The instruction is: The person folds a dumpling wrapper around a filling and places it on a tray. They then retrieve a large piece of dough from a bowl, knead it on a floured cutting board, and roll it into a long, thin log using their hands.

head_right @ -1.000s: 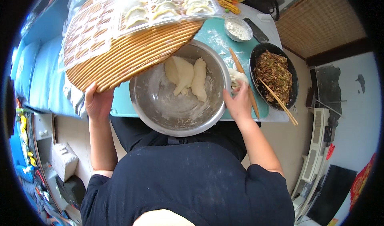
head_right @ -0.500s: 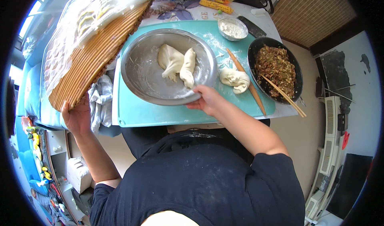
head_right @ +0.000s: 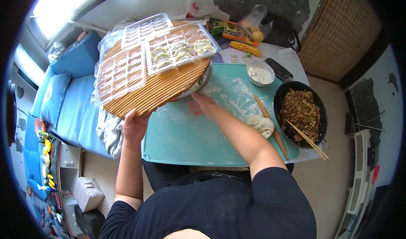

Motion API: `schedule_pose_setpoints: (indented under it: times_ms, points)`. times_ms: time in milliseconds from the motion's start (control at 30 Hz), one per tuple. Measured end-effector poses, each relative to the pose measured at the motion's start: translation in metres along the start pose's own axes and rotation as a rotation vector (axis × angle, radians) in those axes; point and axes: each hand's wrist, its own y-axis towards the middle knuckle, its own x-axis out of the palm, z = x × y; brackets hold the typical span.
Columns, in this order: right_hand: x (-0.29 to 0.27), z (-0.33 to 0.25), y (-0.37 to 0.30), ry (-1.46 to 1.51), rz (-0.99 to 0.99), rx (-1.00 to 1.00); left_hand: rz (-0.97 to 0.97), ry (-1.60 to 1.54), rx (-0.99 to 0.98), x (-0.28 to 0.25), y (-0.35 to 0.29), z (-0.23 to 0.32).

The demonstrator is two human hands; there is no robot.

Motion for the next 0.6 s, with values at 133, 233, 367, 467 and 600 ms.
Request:
schedule_pose_setpoints:
  times_ms: [133, 233, 367, 467, 600]
  points:
    - [-0.038, 0.036, -0.072, -0.24, 0.089, -0.117, -0.017, -0.021, -0.079, -0.02, 0.02, -0.033]
    - [-0.082, 0.066, -0.131, -0.69, 0.325, -0.405, 0.033, -0.038, -0.118, -0.039, 0.029, -0.058]
    - [-0.112, 0.062, -0.21, -1.253, 0.528, -0.771, 0.041, -0.039, -0.181, -0.063, 0.03, -0.076]
    - [-0.132, 0.063, -0.23, -1.519, 0.579, -0.812, 0.069, -0.02, -0.195, -0.069, 0.034, -0.081]
    - [-0.143, 0.053, -0.214, -1.882, 0.628, -0.607, 0.238, 0.129, -0.203, -0.077, 0.05, -0.074]
